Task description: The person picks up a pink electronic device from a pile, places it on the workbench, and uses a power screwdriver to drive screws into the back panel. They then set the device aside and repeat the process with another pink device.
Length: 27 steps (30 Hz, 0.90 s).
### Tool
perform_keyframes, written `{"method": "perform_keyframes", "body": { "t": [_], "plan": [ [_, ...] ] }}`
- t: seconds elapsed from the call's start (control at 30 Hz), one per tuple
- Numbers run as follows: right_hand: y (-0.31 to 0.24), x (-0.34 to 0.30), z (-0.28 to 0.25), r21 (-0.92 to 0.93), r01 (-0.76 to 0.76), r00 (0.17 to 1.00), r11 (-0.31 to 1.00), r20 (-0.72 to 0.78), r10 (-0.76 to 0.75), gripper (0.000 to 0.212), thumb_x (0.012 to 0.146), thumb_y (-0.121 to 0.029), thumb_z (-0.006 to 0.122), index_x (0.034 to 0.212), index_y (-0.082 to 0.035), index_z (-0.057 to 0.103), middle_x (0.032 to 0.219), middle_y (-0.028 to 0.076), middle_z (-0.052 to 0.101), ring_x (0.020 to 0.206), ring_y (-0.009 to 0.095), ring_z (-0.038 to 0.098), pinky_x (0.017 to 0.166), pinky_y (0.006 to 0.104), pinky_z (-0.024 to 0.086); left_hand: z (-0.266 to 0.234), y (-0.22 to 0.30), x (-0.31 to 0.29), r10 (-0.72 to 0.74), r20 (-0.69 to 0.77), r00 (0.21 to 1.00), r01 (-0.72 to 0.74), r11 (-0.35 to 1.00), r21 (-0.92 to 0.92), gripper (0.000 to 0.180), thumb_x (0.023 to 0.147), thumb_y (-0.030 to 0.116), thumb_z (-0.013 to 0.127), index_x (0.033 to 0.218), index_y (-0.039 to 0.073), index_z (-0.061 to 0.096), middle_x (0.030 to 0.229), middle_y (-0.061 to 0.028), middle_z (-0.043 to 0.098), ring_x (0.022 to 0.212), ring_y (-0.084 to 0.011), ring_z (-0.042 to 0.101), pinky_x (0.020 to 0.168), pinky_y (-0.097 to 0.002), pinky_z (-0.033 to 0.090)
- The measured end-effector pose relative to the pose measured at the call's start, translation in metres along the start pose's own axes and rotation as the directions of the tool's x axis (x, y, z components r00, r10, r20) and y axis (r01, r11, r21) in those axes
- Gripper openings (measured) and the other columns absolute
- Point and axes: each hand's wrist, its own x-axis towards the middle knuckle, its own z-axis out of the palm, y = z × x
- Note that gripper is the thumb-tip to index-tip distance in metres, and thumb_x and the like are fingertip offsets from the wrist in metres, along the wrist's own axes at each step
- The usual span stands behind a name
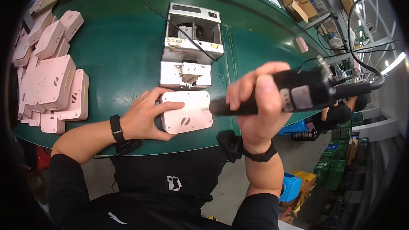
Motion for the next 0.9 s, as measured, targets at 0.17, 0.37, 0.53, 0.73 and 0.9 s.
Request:
{"method": "perform_keyframes", "body": {
  "t": [0.17,0.37,0.53,0.73,0.9],
  "plan": [
    [0.009,0.04,0.035,0.02,0.074,0.997,0.997,0.003,-0.075,0.021,0.098,-0.028,0.046,0.101,-0.008,0.051,0.067,0.003,0.047,0.05,0.016,0.044,0.054,0.0341,0.042,-0.002,0.005,-0.002,-0.054,-0.016,0.998,0.054,0.998,0.012,0.073,0.058,0.032,0.085,0.127,0.022,0.063,0.126,-0.0117,0.051,0.109,-0.0298,0.056,0.094,-0.0417,0.044],
    [0.022,0.053,0.038,-0.073,0.017,0.999,0.997,-0.029,-0.019,0.024,0.099,-0.03,0.046,0.097,-0.007,0.053,0.067,0.003,0.047,0.051,0.015,0.045,0.055,0.0343,0.042,-0.003,0.004,-0.004,-0.039,-0.007,0.999,0.039,0.999,0.029,0.075,0.059,0.034,0.083,0.129,0.024,0.061,0.127,-0.0117,0.049,0.112,-0.0306,0.054,0.095,-0.0416,0.042],
    [0.019,0.032,0.024,0.03,-0.064,0.998,0.998,0.018,0.063,0.025,0.099,-0.03,0.045,0.099,-0.006,0.052,0.067,0.003,0.047,0.051,0.015,0.046,0.055,0.0342,0.043,0.001,0.001,-0.006,-0.058,-0.002,0.998,0.058,0.998,0.018,0.075,0.058,0.033,0.083,0.129,0.024,0.061,0.127,-0.0119,0.049,0.112,-0.0301,0.054,0.093,-0.0413,0.043],
    [-0.006,-0.014,0.002,0.081,-0.035,0.999,0.996,0.021,0.033,0.027,0.098,-0.032,0.044,0.104,-0.006,0.05,0.066,0.003,0.047,0.048,0.015,0.045,0.052,0.0338,0.043,-0.001,0.001,0.001,-0.024,-0.027,0.999,0.025,0.999,0.026,0.075,0.056,0.029,0.085,0.128,0.023,0.062,0.125,-0.0112,0.05,0.105,-0.0289,0.057,0.09,-0.0401,0.044],
    [-0.005,-0.032,0.001,0.039,-0.009,1.0,0.999,0.015,0.009,0.029,0.097,-0.035,0.045,0.104,-0.007,0.047,0.066,0.003,0.047,0.045,0.015,0.043,0.049,0.0336,0.042,-0.002,0.004,0.0,-0.076,0.002,0.997,0.075,0.997,0.024,0.073,0.056,0.027,0.086,0.126,0.023,0.064,0.124,-0.0131,0.052,0.108,-0.0321,0.057,0.093,-0.0401,0.044]
  ]
}}
